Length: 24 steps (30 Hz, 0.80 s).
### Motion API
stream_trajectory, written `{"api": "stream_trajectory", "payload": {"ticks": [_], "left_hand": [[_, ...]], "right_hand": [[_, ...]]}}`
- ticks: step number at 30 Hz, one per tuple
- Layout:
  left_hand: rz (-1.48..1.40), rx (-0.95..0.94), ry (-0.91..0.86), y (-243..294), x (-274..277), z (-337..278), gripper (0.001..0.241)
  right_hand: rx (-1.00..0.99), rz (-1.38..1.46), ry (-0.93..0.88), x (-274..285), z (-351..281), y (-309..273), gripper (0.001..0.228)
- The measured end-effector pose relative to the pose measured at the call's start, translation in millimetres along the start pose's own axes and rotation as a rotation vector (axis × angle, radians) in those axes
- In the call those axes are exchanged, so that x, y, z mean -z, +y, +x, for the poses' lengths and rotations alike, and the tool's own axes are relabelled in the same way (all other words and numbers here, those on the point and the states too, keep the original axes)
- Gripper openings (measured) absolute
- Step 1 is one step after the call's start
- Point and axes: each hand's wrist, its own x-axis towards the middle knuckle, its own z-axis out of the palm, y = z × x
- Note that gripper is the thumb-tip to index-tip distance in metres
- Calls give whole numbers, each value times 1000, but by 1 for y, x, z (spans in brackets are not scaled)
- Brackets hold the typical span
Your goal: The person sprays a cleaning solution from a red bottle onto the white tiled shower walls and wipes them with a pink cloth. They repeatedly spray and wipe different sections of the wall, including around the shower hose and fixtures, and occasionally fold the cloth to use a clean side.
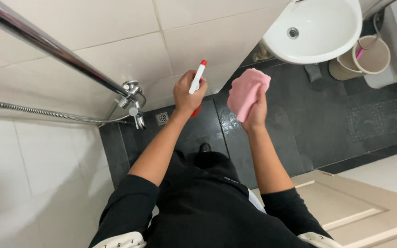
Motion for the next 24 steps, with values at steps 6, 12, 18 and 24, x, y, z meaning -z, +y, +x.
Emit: {"api": "stream_trajectory", "payload": {"ticks": [6,12,18,24], "left_hand": [[27,-30,163,-16,22,-19,25],[-82,271,7,-40,48,-49,37],[-113,165,-58,-65,66,-68,33],[-56,134,-147,-66,74,-71,30]], "right_hand": [[187,45,99,-64,49,38,66],[702,-255,59,-176,97,96,77],[920,-722,430,-225,103,124,96],[1321,-421,484,-116,210,-7,77]]}}
